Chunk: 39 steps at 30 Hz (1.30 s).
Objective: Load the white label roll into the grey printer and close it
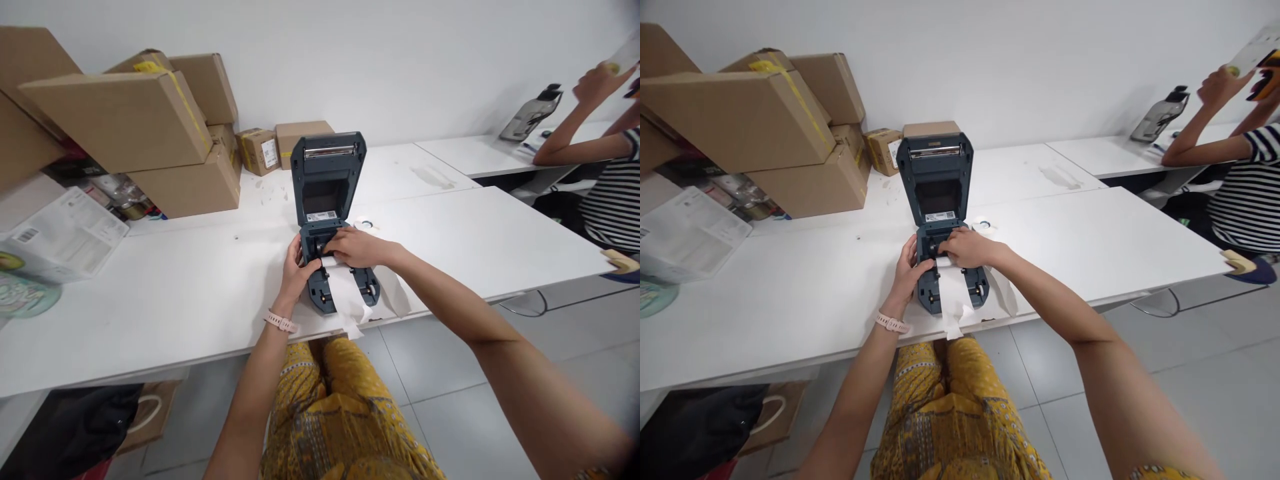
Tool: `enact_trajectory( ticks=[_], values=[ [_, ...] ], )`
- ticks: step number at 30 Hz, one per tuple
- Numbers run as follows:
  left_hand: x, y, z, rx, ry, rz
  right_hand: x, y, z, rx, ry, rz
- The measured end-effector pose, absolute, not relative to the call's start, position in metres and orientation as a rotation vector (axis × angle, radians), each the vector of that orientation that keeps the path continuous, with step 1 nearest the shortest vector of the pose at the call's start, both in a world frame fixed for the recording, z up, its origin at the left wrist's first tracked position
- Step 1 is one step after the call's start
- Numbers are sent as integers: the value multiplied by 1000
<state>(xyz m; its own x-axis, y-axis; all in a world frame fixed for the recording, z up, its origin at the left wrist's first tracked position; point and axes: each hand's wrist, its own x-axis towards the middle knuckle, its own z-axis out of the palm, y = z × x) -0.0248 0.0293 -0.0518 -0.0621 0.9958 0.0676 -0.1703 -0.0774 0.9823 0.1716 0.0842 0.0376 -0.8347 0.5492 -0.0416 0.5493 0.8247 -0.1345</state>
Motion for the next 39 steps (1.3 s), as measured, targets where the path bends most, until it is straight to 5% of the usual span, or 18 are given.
enact_trajectory(
  ticks=[8, 16, 21, 28, 39],
  values=[
    [-24, 25, -42, 1078, 1137, 1362, 152, 104, 42, 745, 2758, -335],
    [-26, 30, -50, 1098, 1144, 1381, 274, 69, 68, 637, 3285, -1697],
    [-29, 32, -56, 1139, 1148, 1384, 367, 40, 24, 1319, 3015, -2196],
    [-29, 31, -55, 1123, 1167, 1386, 350, 62, -28, 1664, 2903, -1936],
    [-32, 33, -57, 1216, 1188, 1395, 325, 91, -69, 1597, 2714, -2203]
  ],
)
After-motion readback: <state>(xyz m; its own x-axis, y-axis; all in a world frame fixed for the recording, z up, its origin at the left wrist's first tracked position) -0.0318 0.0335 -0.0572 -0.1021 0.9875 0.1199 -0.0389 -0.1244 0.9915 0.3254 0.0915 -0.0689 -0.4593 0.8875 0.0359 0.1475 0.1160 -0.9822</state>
